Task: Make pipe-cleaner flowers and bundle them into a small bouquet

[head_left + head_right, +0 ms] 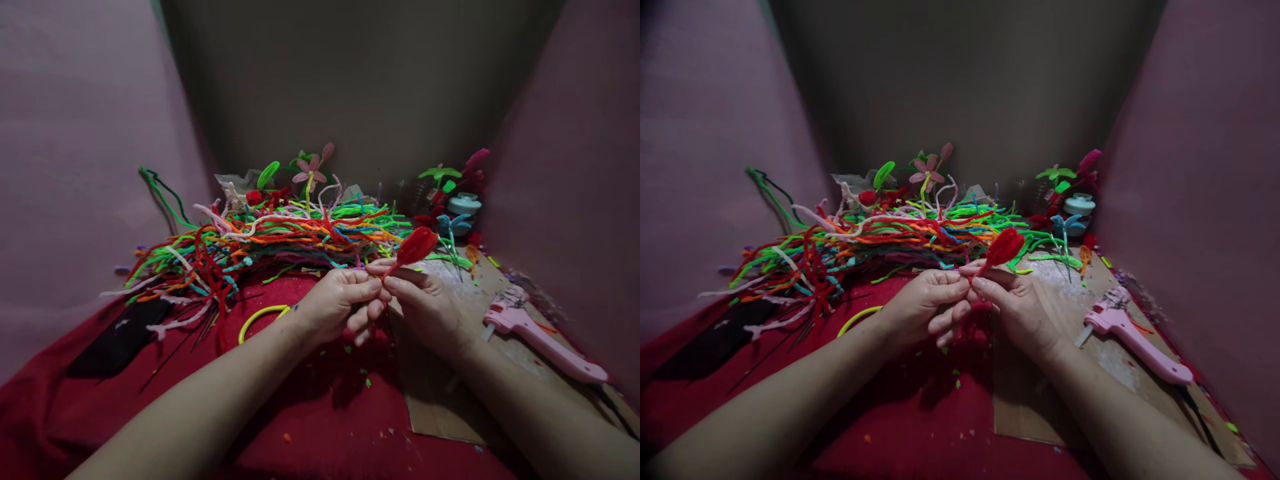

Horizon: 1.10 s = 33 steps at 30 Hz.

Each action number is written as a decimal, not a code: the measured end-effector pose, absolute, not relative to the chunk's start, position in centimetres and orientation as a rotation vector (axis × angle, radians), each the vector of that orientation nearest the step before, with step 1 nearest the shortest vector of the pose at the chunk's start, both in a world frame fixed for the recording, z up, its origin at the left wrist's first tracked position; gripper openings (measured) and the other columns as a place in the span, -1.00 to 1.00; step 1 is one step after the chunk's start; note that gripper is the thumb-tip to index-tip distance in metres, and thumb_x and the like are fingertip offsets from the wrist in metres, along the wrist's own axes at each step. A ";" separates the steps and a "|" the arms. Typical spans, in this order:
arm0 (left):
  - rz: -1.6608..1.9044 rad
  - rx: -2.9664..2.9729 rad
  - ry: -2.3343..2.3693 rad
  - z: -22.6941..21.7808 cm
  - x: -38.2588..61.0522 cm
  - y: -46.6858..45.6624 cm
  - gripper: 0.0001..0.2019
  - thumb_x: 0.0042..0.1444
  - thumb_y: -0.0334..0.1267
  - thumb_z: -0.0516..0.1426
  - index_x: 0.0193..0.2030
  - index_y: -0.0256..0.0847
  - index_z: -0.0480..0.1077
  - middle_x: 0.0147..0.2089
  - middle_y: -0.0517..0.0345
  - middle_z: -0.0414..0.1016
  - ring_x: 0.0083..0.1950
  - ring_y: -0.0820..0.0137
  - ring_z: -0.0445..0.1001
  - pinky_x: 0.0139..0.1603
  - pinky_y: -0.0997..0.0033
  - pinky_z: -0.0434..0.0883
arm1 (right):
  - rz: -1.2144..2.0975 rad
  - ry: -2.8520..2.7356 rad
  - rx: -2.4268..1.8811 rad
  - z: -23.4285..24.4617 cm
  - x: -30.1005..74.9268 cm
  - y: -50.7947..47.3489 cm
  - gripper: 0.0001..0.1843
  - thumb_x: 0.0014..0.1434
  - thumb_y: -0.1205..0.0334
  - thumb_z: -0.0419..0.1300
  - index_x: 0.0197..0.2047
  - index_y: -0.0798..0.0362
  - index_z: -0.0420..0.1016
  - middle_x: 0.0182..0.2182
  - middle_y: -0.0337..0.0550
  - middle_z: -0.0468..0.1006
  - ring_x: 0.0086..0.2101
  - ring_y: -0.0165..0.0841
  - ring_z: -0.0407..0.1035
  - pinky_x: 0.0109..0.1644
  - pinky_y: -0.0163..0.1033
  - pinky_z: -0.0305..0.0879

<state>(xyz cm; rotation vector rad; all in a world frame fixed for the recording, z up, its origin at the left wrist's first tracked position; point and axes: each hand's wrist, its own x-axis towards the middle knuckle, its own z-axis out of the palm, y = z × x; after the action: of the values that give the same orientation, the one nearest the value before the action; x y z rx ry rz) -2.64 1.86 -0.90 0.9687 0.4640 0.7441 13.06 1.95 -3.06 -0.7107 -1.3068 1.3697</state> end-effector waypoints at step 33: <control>1.124 2.049 1.147 -2.6 -2.2 1.7 -0.86 0.10 -0.31 0.09 -0.24 -0.19 0.45 -0.35 0.18 0.53 -0.37 0.47 0.42 -0.29 0.53 0.30 | 1.455 -1.148 -0.829 -4.1 12.6 2.7 -0.78 0.03 0.16 0.23 -0.27 0.09 0.57 -0.51 -0.22 0.45 -0.46 -0.42 0.25 -0.37 -0.30 0.16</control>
<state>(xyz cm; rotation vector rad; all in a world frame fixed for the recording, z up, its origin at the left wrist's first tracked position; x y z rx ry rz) -2.20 1.67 -2.64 2.0494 1.1474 1.1240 12.61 2.71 -4.09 -0.8293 -1.1479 1.4550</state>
